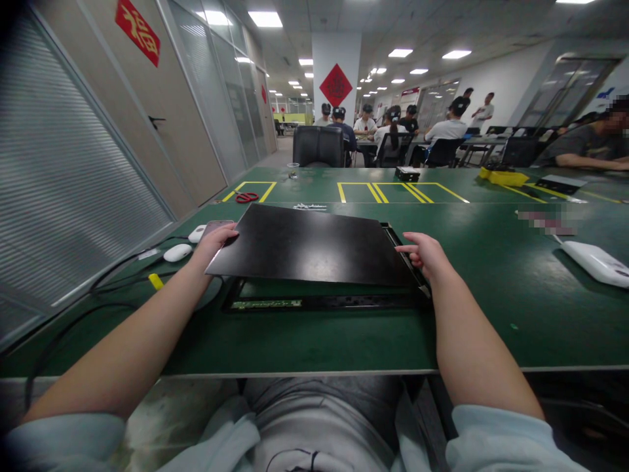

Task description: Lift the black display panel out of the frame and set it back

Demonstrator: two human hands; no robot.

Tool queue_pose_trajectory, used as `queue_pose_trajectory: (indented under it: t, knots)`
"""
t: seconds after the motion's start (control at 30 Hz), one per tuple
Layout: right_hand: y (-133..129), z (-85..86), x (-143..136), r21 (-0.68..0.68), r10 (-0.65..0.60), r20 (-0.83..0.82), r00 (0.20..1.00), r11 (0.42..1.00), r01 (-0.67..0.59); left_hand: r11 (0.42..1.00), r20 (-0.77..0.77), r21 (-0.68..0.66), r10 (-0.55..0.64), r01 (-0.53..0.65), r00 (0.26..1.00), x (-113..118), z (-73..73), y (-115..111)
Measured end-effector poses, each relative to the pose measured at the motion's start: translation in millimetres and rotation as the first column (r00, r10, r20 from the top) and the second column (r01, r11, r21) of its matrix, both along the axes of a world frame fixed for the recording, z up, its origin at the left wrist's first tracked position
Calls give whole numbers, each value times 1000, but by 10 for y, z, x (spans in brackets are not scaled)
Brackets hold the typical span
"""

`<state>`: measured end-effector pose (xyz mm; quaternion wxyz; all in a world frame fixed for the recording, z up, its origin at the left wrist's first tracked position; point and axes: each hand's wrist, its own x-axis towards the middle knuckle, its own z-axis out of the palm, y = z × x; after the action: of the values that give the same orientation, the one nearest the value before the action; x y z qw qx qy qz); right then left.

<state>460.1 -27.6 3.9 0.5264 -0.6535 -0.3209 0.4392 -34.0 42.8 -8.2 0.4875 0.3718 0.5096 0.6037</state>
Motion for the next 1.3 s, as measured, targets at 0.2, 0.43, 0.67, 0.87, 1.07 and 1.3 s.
queue_pose_trajectory:
  t: [0.2,0.43,0.67,0.87,1.07,1.3]
  knots:
    - [-38,45,-83,-22,12,-6,1000,1000,-12,1000,9,14,18,-18,1000,22,-23,-24]
    - [-50,51,-108,-16,-59,93,994,998,61,999,33,24,-23,22,999,211,-11,-133]
    - [-36,26,-61,-19,-75,152,986,997,78,994,27,-69,-84,86,996,351,81,-298]
    - [-24,-8,-17,15,-71,173,982,997,69,992,34,-105,-63,66,997,386,91,-331]
    - [-1,-59,29,14,-71,236,969,997,70,984,0,-170,-62,61,998,389,43,-318]
    - [39,-156,64,26,-93,431,898,996,90,976,16,-196,-95,97,995,402,5,-315]
